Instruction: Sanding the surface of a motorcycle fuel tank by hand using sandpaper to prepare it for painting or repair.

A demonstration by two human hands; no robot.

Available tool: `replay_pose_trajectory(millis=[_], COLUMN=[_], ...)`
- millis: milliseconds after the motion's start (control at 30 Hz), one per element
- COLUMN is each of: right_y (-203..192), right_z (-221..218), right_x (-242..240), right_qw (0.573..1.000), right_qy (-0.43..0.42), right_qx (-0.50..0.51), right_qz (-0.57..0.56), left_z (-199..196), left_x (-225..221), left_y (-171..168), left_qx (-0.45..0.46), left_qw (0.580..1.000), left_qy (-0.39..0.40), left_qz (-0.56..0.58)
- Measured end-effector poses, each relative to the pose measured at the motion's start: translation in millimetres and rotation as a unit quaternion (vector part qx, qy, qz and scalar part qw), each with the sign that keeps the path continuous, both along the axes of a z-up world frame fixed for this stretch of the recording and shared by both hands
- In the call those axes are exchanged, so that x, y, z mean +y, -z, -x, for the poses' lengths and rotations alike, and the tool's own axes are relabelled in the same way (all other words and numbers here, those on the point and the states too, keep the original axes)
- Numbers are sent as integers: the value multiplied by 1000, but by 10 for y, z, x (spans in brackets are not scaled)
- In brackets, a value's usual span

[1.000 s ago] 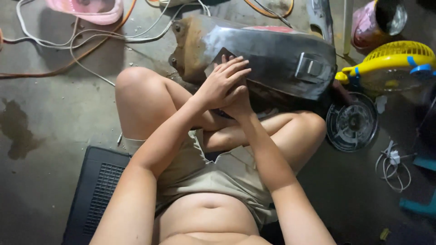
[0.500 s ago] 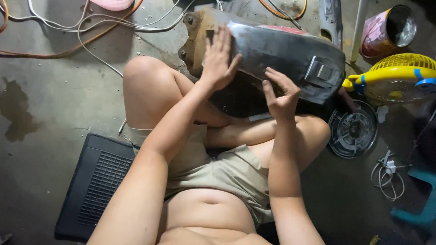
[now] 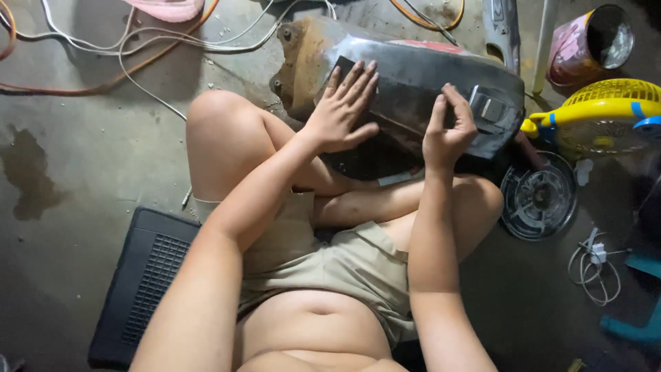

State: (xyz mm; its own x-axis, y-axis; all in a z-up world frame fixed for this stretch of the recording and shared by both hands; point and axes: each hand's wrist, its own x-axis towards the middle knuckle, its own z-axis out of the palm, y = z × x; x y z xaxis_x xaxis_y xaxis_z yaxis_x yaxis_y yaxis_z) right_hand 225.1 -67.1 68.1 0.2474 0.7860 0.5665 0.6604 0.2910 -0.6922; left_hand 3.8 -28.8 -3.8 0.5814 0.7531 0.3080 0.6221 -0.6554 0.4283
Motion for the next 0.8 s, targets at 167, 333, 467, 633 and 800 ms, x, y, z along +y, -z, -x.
replay_pose_trajectory(millis=[167,333,467,633,800], right_y=[-15,110,261,275,281], right_z=[-150,-219,-223,-159,-178], right_x=[282,502,572,580,590], right_qw=[996,989,975,975,977], right_qy=[3,11,18,37,37], right_qx=[-88,-146,-223,-219,-212], right_qz=[-16,23,-11,-12,-4], left_z=[-129,-58,-147,-91,-199], left_x=[235,272,256,256,193], left_y=[254,292,204,245,68], left_qx=[-45,24,-79,23,14], left_qw=[992,999,987,999,992], left_qy=[-114,-23,-128,-32,-116], left_qz=[42,-1,54,29,51])
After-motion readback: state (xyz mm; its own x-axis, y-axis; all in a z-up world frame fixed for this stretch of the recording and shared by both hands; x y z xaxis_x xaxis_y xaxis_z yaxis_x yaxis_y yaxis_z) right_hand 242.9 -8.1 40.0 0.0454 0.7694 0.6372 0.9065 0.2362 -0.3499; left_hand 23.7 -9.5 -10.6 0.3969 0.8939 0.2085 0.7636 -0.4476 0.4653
